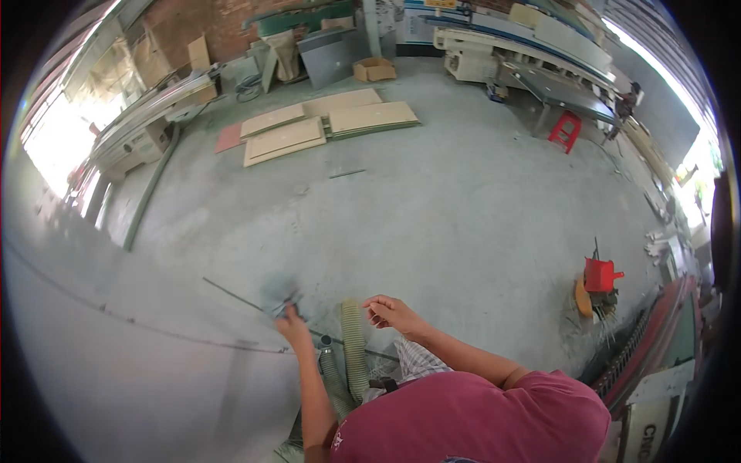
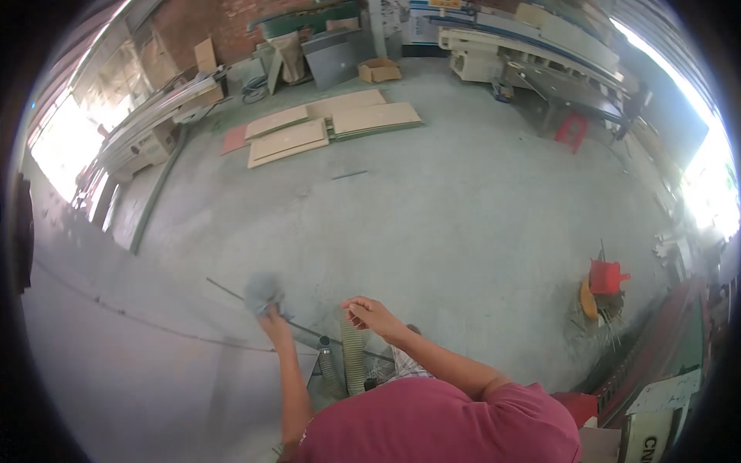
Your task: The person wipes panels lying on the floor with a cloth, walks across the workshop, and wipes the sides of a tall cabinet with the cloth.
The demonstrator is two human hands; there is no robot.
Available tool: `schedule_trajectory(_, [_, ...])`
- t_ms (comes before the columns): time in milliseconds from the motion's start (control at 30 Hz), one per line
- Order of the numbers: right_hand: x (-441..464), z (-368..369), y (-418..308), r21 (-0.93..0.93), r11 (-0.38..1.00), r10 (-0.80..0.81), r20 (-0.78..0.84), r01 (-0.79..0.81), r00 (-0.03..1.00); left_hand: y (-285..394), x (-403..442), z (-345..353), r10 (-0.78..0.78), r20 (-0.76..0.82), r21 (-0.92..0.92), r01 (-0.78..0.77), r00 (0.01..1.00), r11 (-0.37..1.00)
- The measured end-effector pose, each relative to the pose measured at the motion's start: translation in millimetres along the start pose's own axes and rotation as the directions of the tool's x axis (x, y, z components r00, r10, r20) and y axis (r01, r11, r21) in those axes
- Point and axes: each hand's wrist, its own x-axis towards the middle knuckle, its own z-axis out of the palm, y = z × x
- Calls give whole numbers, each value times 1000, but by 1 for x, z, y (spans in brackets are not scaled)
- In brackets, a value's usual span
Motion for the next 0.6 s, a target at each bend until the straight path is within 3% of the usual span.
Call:
schedule_trajectory(33, [5,-29,-6,14,1000,-1,-11,1,1000,10,1,41,202,154,54,-212,967,976])
schedule_trajectory(100, [3,-63,-15,121,992,-20,-125,36,992,46,-11,89,16,457,74,-56,890,996])
schedule_trajectory(133, [8,-81,-19,132,990,-27,-133,44,991,36,-13,115,10,536,107,-79,844,991])
schedule_trajectory(167, [14,-102,-25,304,951,3,-192,56,981,20,-17,145,3,611,132,-106,792,986])
schedule_trajectory(233, [27,-153,-29,555,827,27,-203,92,979,1,-35,203,211,672,267,-498,710,825])
schedule_trajectory(300, [51,-206,-39,616,784,22,-145,73,989,-16,-48,262,223,819,227,-657,528,719])
schedule_trajectory(367, [76,-258,-39,646,763,14,-17,0,1000,-12,-59,315,215,859,201,-693,464,692])
schedule_trajectory(433, [92,-296,-53,625,781,60,-72,-2,996,-9,-58,358,200,900,157,-715,387,681])
schedule_trajectory(600, [156,-380,-77,628,776,178,-127,-60,976,14,-23,438,188,893,86,-566,408,820])
